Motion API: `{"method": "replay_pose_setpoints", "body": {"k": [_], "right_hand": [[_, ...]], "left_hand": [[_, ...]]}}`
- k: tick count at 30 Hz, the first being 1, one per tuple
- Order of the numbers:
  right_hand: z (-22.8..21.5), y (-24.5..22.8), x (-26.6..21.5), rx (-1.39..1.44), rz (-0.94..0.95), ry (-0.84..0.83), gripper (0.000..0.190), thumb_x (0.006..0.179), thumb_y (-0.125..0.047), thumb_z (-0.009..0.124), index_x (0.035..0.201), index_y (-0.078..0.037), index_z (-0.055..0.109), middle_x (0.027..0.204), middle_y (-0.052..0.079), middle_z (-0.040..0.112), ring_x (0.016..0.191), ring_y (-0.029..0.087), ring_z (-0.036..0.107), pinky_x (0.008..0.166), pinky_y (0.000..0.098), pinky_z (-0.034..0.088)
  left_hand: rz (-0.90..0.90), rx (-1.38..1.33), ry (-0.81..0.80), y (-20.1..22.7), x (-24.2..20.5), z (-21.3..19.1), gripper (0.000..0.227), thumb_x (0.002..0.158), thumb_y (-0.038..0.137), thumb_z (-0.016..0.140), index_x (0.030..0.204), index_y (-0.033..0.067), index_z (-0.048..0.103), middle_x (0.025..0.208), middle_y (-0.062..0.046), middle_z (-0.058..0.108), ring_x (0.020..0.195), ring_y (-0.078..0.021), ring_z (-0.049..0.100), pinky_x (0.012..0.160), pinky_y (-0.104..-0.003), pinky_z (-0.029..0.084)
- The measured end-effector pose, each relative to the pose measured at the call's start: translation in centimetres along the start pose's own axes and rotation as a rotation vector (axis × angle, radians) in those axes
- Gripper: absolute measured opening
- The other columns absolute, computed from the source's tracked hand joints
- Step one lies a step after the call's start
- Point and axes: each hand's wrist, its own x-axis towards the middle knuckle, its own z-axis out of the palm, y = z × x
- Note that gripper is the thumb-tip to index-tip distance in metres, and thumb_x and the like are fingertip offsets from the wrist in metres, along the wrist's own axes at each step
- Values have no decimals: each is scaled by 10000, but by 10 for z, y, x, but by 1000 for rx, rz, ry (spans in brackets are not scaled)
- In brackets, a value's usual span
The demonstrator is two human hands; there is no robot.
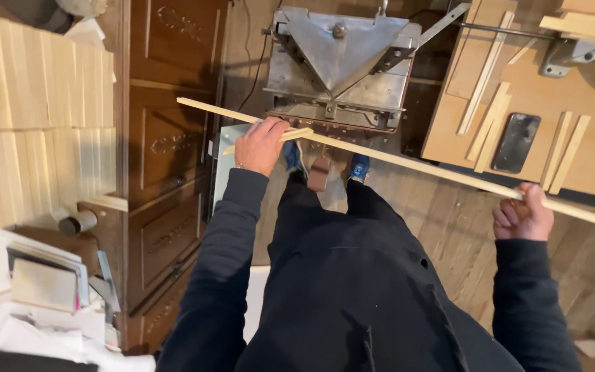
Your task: Preparing and cutting wooden molding strips using a manual miter cutter in a framing workshop.
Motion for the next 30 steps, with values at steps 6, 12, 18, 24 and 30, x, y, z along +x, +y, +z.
{"method": "replay_pose_setpoints", "body": {"k": [6,12,18,24,30], "right_hand": [[31,25,10,-33,-203,-2,309,1081,-449,671,949,-219,512,655,-76,306,451,70,211,437,243,152],[40,50,19,17,-281,169,440,1148,-489,633,861,-211,450,652,-56,287,473,90,211,458,270,153],[78,68,-3,46,-264,168,437,1126,-516,625,858,-202,482,626,-56,293,459,85,224,459,270,159],[87,87,-3,115,-175,299,387,1084,-501,651,874,-198,532,672,-43,406,462,80,258,444,272,176],[83,97,13,124,-75,322,419,1060,-496,650,837,-169,511,694,-17,474,443,91,266,434,270,185]], "left_hand": [[268,101,-148,-56,33,-5,223,836,117,705,1056,142,680,882,-22,660,934,-268,625,699,-411,543],[554,216,-259,-98,57,-3,219,878,158,623,1084,158,695,760,-17,644,931,-256,631,762,-384,498],[590,191,-302,-121,72,-16,250,920,155,588,1133,174,718,823,-32,652,890,-247,627,803,-401,444],[575,154,-286,-133,85,-26,186,941,156,578,1059,185,719,854,-26,630,888,-246,626,815,-405,436],[492,231,-192,-137,98,-23,193,949,167,579,1053,193,739,900,-24,658,911,-248,626,888,-415,448]]}}
